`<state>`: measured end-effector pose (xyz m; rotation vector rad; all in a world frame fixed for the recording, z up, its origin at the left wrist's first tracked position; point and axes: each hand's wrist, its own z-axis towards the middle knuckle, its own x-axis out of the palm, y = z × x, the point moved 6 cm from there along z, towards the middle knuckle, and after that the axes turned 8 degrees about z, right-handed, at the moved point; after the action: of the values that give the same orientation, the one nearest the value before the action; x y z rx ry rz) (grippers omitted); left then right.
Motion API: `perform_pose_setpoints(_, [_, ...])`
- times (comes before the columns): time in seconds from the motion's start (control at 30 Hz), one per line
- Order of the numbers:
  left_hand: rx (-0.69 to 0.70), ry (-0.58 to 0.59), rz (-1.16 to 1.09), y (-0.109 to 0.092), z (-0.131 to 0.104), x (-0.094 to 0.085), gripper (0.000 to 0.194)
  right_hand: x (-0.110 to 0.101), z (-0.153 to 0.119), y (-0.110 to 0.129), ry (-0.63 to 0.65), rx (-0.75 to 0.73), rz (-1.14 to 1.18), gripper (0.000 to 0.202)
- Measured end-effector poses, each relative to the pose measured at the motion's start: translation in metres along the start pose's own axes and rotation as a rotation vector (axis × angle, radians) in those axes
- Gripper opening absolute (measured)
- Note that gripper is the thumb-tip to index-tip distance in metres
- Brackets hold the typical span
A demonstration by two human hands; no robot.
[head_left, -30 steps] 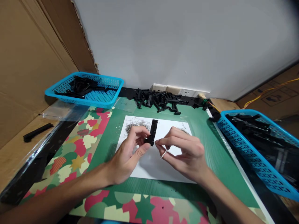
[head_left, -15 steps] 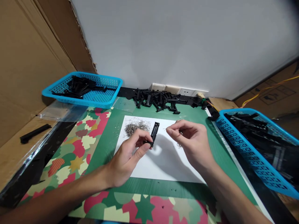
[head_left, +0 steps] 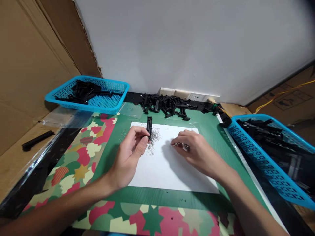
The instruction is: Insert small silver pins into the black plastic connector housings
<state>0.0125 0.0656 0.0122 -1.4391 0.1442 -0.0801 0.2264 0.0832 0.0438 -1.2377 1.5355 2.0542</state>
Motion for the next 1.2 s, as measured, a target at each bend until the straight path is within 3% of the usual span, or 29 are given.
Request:
perform_pose_setpoints(0.17, [-0.030, -0.018, -0.037, -0.001, 0.004, -0.003, 0.019, -0.020, -0.008, -0.023, 0.049, 0.031, -0.058, 0.024])
perform_pose_setpoints(0.3, [0.003, -0.038, -0.020, -0.004, 0.006, -0.005, 0.019, -0.020, -0.009, -0.020, 0.090, -0.024, -0.065, 0.024])
perform_pose_setpoints(0.4, [0.001, -0.043, -0.020, -0.004, 0.007, -0.005, 0.019, -0.005, -0.004, -0.002, 0.060, -0.072, -0.039, 0.021])
perform_pose_setpoints(0.53, [-0.001, -0.026, -0.017, -0.003, 0.007, -0.004, 0.017, 0.029, 0.007, 0.017, 0.010, -0.087, 0.082, 0.022])
perform_pose_setpoints(0.67, [0.002, 0.009, -0.015, -0.002, 0.005, -0.003, 0.016, 0.056, 0.015, 0.017, -0.010, -0.122, 0.179, 0.020])
perform_pose_setpoints(0.8, [0.000, 0.021, -0.005, 0.000, 0.003, -0.003, 0.017, 0.065, 0.018, 0.014, 0.024, -0.139, 0.190, 0.014])
perform_pose_setpoints(1.03, [0.015, 0.008, 0.115, -0.004, 0.004, -0.005, 0.025, 0.054, 0.014, 0.025, 0.044, -0.127, 0.240, 0.010])
perform_pose_setpoints(1.2, [-0.044, 0.071, 0.066, -0.003, 0.003, -0.002, 0.026, 0.027, 0.005, 0.029, -0.169, -0.157, 0.487, 0.006])
